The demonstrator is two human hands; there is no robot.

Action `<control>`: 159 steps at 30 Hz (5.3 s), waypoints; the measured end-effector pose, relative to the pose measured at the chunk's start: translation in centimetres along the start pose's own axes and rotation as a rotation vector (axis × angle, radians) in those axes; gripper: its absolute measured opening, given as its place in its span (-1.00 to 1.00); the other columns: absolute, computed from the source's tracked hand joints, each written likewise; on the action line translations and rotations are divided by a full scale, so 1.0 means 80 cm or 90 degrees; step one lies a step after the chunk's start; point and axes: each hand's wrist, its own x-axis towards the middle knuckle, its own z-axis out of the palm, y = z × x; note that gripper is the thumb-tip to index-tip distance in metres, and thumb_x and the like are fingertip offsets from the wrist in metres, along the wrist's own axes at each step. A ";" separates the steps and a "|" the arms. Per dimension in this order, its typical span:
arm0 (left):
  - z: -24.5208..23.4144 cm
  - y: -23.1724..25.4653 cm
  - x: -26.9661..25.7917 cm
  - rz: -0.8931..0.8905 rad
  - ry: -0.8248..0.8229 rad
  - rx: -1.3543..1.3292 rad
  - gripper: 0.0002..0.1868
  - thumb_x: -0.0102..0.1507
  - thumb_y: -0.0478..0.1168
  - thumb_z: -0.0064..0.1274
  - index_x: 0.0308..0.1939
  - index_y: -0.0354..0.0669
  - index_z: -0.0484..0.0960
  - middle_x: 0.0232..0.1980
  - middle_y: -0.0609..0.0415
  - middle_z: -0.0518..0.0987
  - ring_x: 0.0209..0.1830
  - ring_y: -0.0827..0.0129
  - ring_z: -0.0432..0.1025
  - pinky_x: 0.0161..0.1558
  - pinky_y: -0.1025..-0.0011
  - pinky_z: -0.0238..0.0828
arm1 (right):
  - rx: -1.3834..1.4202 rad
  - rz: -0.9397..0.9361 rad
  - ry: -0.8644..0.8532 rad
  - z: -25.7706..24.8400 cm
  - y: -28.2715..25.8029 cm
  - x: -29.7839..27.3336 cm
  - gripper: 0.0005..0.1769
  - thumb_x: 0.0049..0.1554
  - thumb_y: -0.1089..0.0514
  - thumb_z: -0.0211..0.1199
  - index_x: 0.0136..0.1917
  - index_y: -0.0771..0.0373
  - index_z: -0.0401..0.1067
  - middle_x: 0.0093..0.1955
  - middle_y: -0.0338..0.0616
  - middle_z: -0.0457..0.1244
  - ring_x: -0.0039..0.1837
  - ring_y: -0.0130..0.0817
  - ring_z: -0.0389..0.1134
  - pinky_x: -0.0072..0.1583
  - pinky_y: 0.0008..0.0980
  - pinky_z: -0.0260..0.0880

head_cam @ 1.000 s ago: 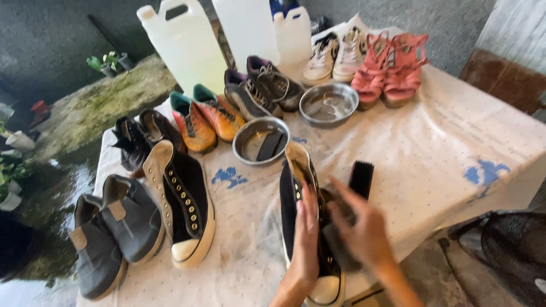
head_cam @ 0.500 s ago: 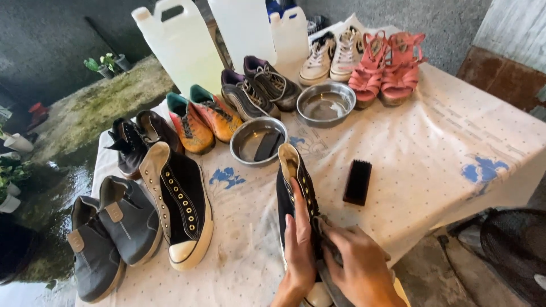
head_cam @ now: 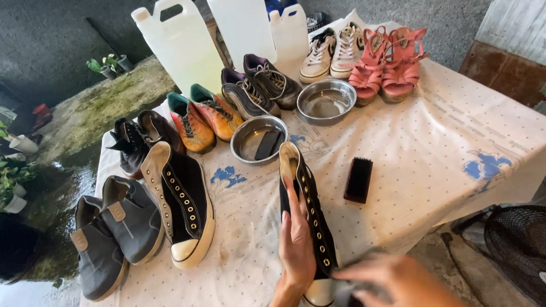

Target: The person cleans a black high-top sneaker using a red sponge and a grey cloth. They dip the sponge into a bowl of water and scrub the shoe's upper and toe cap, then wipe the shoe with the cloth. The person also uses a brush to clean the shoe's interior.

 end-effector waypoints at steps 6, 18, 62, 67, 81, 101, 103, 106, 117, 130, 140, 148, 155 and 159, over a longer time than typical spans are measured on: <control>0.004 0.005 -0.012 -0.215 0.078 -0.022 -0.26 0.36 0.25 -0.55 0.63 0.33 -0.18 0.73 0.18 -0.19 0.71 0.42 -0.39 0.51 0.17 -0.65 | 0.067 0.319 0.242 -0.003 0.010 0.014 -0.49 0.09 -0.02 0.23 0.34 -0.25 0.43 -0.24 -0.42 0.57 -0.65 -0.65 -0.01 -0.63 -0.62 0.01; 0.007 0.003 -0.026 -0.110 -0.028 -0.118 -0.26 0.42 0.23 -0.48 0.65 0.22 -0.25 0.72 0.04 -0.20 0.71 0.32 -0.43 0.52 0.21 -0.56 | 0.050 0.205 0.348 0.061 -0.022 0.030 -0.44 0.00 0.21 0.33 0.30 0.13 0.45 0.15 -0.12 0.44 -0.03 -0.24 0.54 0.07 -0.27 0.56; 0.003 0.028 0.000 -0.156 -0.128 0.269 -0.03 0.27 0.51 -0.68 0.57 0.17 -0.54 0.67 0.19 -0.65 0.68 0.22 -0.68 0.54 0.01 -0.76 | -0.090 0.140 0.060 0.034 -0.006 0.042 -0.36 0.04 0.36 0.21 0.40 0.16 0.33 0.34 0.00 0.28 0.23 -0.07 0.38 0.12 -0.18 0.62; 0.006 0.029 0.000 -0.127 -0.137 0.260 -0.08 0.32 0.44 -0.66 0.58 0.13 -0.53 0.68 0.18 -0.65 0.68 0.29 -0.72 0.52 0.05 -0.84 | -0.171 0.064 -0.038 0.051 -0.013 0.005 -0.39 0.16 0.12 0.15 0.47 0.17 0.22 0.43 -0.09 0.18 0.45 -0.07 0.14 0.03 -0.01 0.57; -0.007 0.030 0.006 -0.215 -0.009 0.496 -0.14 0.42 -0.22 -0.30 0.63 0.41 -0.47 0.25 0.41 0.36 -0.41 0.29 -0.12 0.55 0.17 -0.13 | 0.260 0.347 0.161 -0.030 0.011 -0.025 -0.49 0.06 -0.22 0.19 0.23 -0.14 0.61 0.29 -0.46 0.49 0.30 -0.47 0.55 0.29 -0.35 0.56; -0.084 0.090 0.020 -0.307 0.069 -0.030 0.01 0.32 -0.29 -0.07 0.61 0.76 -0.26 -0.51 0.24 0.03 -0.69 0.62 -0.02 -0.66 0.64 -0.07 | 0.145 0.086 0.490 0.003 -0.049 0.130 -0.29 -0.01 -0.13 0.27 0.35 0.20 0.33 0.56 0.29 0.04 0.55 0.11 0.11 0.46 0.04 0.11; -0.086 0.088 0.021 -0.288 0.058 -0.063 0.02 0.32 -0.29 -0.07 0.62 0.75 -0.28 -0.48 0.22 0.12 -0.64 0.61 0.08 -0.57 0.64 0.09 | 0.103 0.062 0.478 0.016 -0.042 0.135 -0.29 0.02 -0.12 0.30 0.38 0.16 0.31 0.53 0.23 0.09 0.55 0.13 0.11 0.49 0.07 0.09; -0.087 0.078 0.021 -0.241 0.031 -0.122 0.00 0.35 -0.27 -0.07 0.62 0.68 -0.34 -0.12 0.10 0.38 -0.35 0.55 0.35 -0.23 0.55 0.38 | 0.017 0.055 0.481 0.027 -0.040 0.140 -0.50 0.09 -0.02 0.28 0.27 0.17 0.41 0.34 0.06 0.25 0.38 0.01 0.22 0.40 -0.05 0.22; -0.059 0.106 0.019 -0.231 0.130 0.092 -0.11 0.30 -0.03 -0.08 0.60 0.51 -0.24 0.72 0.36 -0.43 0.69 0.42 -0.47 0.54 0.22 -0.42 | -0.145 -0.069 0.355 0.024 -0.063 0.105 -0.58 -0.08 0.21 0.38 0.10 0.14 0.53 0.12 -0.21 0.39 0.02 -0.18 0.28 0.00 -0.19 0.48; -0.070 0.081 0.018 -0.232 0.103 0.064 -0.15 0.33 -0.15 -0.12 0.60 0.45 -0.20 0.72 0.41 -0.37 0.68 0.56 -0.54 0.53 0.25 -0.60 | -0.086 -0.304 0.160 0.019 -0.098 0.091 -0.87 0.02 0.11 0.34 -0.12 0.09 0.50 -0.05 -0.29 0.38 -0.05 -0.23 0.28 -0.18 -0.31 0.46; -0.081 0.089 -0.004 -0.229 0.082 -0.059 -0.02 0.21 -0.19 0.09 0.55 0.70 -0.09 0.70 0.27 -0.42 0.39 0.22 0.31 0.39 0.13 0.13 | -0.025 -0.092 0.438 -0.028 -0.078 0.105 -0.50 0.11 0.22 0.17 0.34 0.19 0.38 0.37 0.14 0.28 0.42 0.00 0.35 0.48 -0.18 0.27; -0.079 0.098 0.002 -0.263 0.139 -0.009 -0.02 0.20 -0.32 -0.04 0.56 0.67 -0.06 0.72 0.28 -0.35 0.24 0.53 0.18 0.08 0.47 0.19 | -0.224 -0.054 0.393 0.041 -0.103 0.113 -0.38 -0.11 0.17 0.37 0.26 0.07 0.47 0.37 0.01 0.28 0.35 -0.13 0.35 0.24 -0.24 0.44; -0.114 0.052 0.007 -0.082 -0.056 0.060 -0.13 0.39 -0.39 -0.23 0.62 0.26 -0.34 0.69 0.41 -0.58 0.63 0.59 -0.74 0.54 0.41 -0.54 | 0.252 0.203 0.008 0.188 -0.082 0.033 -0.27 0.27 -0.18 -0.47 0.34 -0.01 0.48 0.50 -0.41 0.23 0.54 -0.72 0.16 0.50 -0.55 -0.07; -0.063 0.110 0.010 -0.246 0.098 0.073 -0.13 0.29 -0.07 -0.08 0.59 0.56 -0.19 0.72 0.42 -0.39 0.69 0.53 -0.54 0.54 0.19 -0.59 | -0.038 0.304 0.140 0.169 -0.092 0.037 -0.26 0.30 -0.23 -0.41 0.31 0.13 0.49 0.39 -0.25 0.27 0.45 -0.53 0.23 0.48 -0.46 0.07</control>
